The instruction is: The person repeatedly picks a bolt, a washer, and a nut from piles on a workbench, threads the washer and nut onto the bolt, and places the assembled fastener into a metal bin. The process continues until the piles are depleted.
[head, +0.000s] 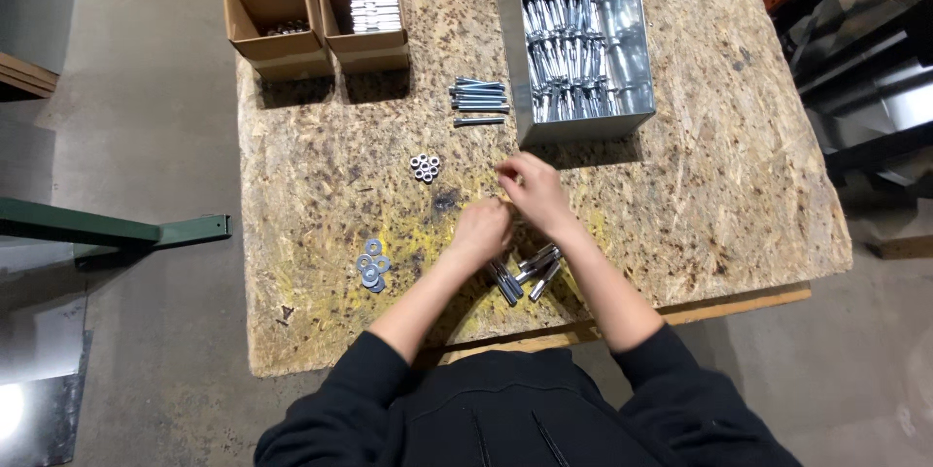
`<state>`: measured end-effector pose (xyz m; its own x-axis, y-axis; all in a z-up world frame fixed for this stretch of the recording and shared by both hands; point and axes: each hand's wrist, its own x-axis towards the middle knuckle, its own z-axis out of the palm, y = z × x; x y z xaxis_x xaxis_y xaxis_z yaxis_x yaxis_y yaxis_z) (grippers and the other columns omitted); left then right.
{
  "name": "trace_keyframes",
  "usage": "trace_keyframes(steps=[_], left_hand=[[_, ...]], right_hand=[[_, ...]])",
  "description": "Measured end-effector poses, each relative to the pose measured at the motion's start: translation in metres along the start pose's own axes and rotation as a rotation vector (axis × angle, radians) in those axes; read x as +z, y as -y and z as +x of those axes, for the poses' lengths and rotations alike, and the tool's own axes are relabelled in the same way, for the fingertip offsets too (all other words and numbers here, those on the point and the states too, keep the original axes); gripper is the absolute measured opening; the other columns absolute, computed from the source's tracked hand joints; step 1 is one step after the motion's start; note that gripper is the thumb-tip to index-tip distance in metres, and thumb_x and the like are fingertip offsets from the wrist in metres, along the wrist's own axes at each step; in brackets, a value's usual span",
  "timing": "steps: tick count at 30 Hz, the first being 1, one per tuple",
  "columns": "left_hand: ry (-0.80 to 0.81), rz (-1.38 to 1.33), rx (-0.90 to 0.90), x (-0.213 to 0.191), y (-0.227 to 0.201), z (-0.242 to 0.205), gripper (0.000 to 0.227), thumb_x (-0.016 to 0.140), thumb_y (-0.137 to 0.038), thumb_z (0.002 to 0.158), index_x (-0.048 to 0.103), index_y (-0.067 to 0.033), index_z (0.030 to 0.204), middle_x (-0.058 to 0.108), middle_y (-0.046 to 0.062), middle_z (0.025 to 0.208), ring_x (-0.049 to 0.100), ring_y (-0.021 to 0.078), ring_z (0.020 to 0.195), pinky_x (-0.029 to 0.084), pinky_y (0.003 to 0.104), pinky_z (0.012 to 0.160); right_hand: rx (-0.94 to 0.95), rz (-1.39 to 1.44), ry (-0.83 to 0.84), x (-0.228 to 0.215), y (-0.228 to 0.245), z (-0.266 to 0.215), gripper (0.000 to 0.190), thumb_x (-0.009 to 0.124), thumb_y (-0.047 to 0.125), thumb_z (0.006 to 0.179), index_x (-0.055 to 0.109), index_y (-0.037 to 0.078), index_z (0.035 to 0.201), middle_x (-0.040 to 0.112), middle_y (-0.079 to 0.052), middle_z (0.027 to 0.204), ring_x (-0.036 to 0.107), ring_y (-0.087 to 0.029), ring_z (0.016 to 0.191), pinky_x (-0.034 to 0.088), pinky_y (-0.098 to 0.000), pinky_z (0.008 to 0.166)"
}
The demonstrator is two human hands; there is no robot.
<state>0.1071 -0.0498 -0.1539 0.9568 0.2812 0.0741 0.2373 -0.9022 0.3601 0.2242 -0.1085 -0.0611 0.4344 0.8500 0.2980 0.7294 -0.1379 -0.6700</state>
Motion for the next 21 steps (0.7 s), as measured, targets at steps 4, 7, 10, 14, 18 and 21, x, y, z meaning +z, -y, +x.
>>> trace_keyframes(steps=[4,7,10,14,18,21], left_hand=[[-0.001,-0.063,-0.124,-0.069,0.025,-0.033,0.021,0.062,-0.029,0.081,0.064,-0.0133,0.093,0.067,0.007,0.082,0.068,0.0284,0.085,0.053,0.041,0.071],[-0.031,-0.074,-0.267,-0.109,0.044,-0.067,0.018,0.062,-0.029,0.083,0.060,-0.0113,0.086,0.066,0.010,0.080,0.067,0.0318,0.084,0.051,0.045,0.069],[-0.108,-0.147,-0.379,-0.112,0.065,-0.098,0.018,0.062,-0.028,0.086,0.061,-0.0105,0.091,0.067,0.011,0.080,0.067,0.0339,0.083,0.052,0.045,0.070],[-0.272,-0.243,-0.423,-0.115,0.079,-0.124,0.017,0.067,-0.024,0.082,0.063,-0.0125,0.094,0.068,0.008,0.083,0.068,0.0307,0.082,0.052,0.042,0.072],[-0.327,-0.356,-0.473,-0.114,0.083,-0.136,0.016,0.069,-0.020,0.081,0.063,-0.0123,0.094,0.068,0.008,0.082,0.067,0.0316,0.079,0.052,0.044,0.070],[-0.362,-0.393,-0.482,-0.113,0.081,-0.138,0.015,0.070,-0.022,0.082,0.063,-0.0140,0.093,0.067,0.006,0.079,0.067,0.0285,0.076,0.051,0.042,0.067]], right_hand=[[-0.142,-0.256,0.062,0.022,-0.012,0.053,0.023,0.072,0.012,0.076,0.062,0.006,0.096,0.061,-0.014,0.087,0.062,-0.035,0.086,0.052,-0.0454,0.072],[-0.171,-0.479,0.133,0.048,-0.034,0.082,0.031,0.071,0.014,0.073,0.062,0.012,0.102,0.059,-0.006,0.099,0.061,-0.028,0.096,0.054,-0.0396,0.077],[-0.242,-0.679,0.141,0.063,-0.043,0.100,0.023,0.062,0.013,0.080,0.064,0.010,0.103,0.059,-0.005,0.094,0.063,-0.025,0.091,0.053,-0.0366,0.069],[-0.332,-0.795,0.110,0.071,-0.047,0.109,0.009,0.056,0.014,0.080,0.060,0.012,0.088,0.055,-0.004,0.080,0.063,-0.025,0.076,0.052,-0.0371,0.058],[-0.350,-0.795,0.235,0.081,-0.067,0.111,0.020,0.054,0.009,0.081,0.059,0.011,0.101,0.057,-0.005,0.084,0.064,-0.029,0.079,0.053,-0.0409,0.060],[-0.288,-0.751,0.315,0.066,-0.034,0.104,0.032,0.049,0.010,0.085,0.054,0.012,0.116,0.061,-0.009,0.086,0.067,-0.032,0.077,0.055,-0.0459,0.063]])
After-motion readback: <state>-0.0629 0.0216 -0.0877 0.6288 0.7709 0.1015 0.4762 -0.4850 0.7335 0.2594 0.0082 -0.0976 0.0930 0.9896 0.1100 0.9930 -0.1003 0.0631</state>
